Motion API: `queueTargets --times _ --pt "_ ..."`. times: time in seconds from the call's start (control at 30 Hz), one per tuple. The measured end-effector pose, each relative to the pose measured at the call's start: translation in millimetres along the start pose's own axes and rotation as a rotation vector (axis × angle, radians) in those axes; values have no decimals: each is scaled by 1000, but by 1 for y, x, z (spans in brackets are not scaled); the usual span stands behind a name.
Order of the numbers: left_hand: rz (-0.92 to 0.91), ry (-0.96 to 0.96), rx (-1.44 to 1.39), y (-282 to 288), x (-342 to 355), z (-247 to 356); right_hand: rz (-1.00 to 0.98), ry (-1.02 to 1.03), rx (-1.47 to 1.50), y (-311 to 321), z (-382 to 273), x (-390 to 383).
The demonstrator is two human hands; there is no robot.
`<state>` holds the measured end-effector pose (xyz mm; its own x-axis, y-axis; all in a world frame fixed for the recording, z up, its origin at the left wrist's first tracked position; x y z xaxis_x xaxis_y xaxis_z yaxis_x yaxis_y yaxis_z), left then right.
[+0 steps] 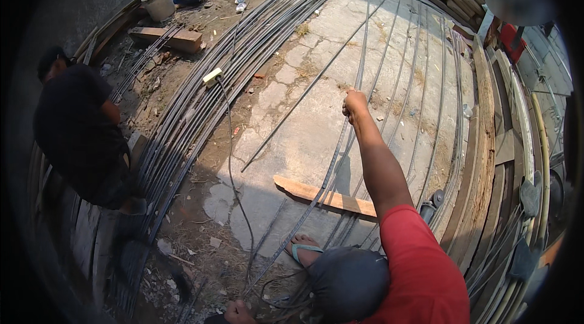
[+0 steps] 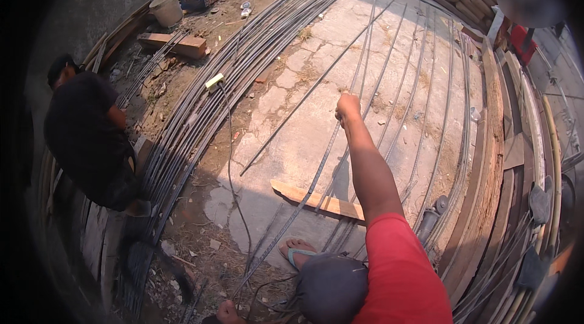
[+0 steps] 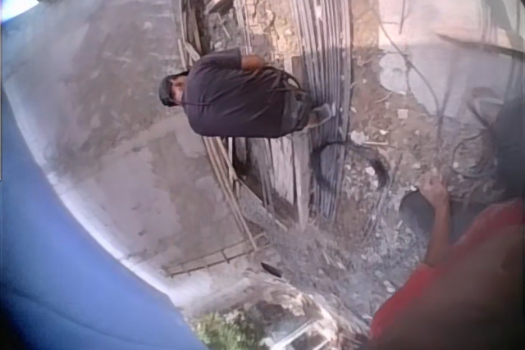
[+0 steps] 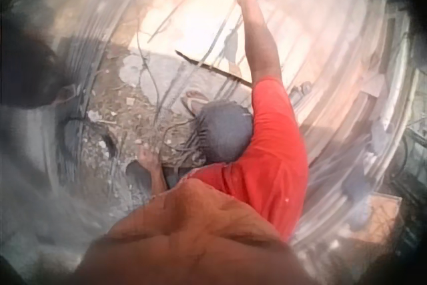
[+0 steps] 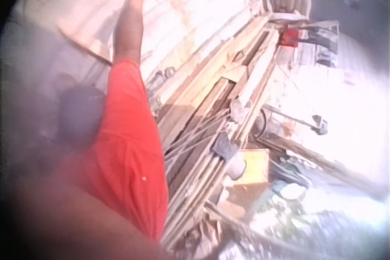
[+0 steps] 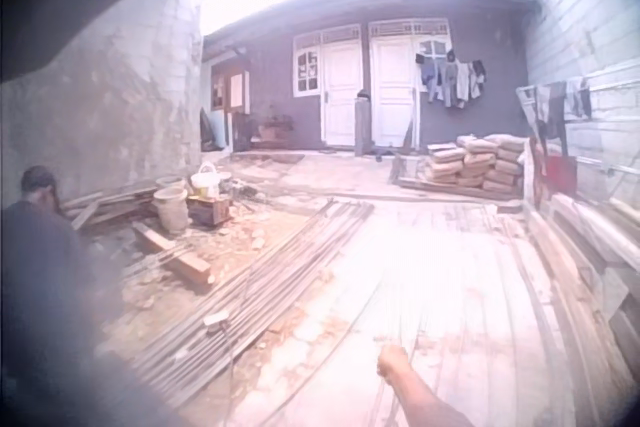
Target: The person measures and cuts long metal rods using an angle grinder. They then carry the cut pieces to another area and place them against a wall.
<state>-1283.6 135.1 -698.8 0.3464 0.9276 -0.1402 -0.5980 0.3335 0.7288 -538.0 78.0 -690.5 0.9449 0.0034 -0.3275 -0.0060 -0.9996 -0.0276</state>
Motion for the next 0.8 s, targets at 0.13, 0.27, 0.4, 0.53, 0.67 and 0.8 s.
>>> queueTargets --times 0.13,0.27,0.4,0.53,0.67,0.8 --pt "-34 72 -175 15 -11 52 -185 -141 302 72 2 -3" --pt "-45 24 -16 28 -2 106 -80 -122 263 98 11 1" --pt "-78 -62 44 30 7 82 -68 -65 159 63 3 5" --pt "-80 265 -230 4 25 40 -36 -69 82 1 -18 1" --pt "182 783 -346 1 32 -28 -81 3 266 -31 -17 -60" --pt "372 679 -270 25 -1 -48 -130 -126 308 -26 -39 -142"
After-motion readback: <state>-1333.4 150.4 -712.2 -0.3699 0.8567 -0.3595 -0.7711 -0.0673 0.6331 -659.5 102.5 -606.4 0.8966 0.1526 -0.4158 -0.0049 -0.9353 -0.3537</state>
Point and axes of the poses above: each hand's wrist, its own x-axis towards the middle knuckle, its own y-axis out of the back of the hand, z = x × y, the point moved 1 cm from there along x, towards the middle knuckle, and after that the axes turned 6 degrees about y, right-handed, at the moved point
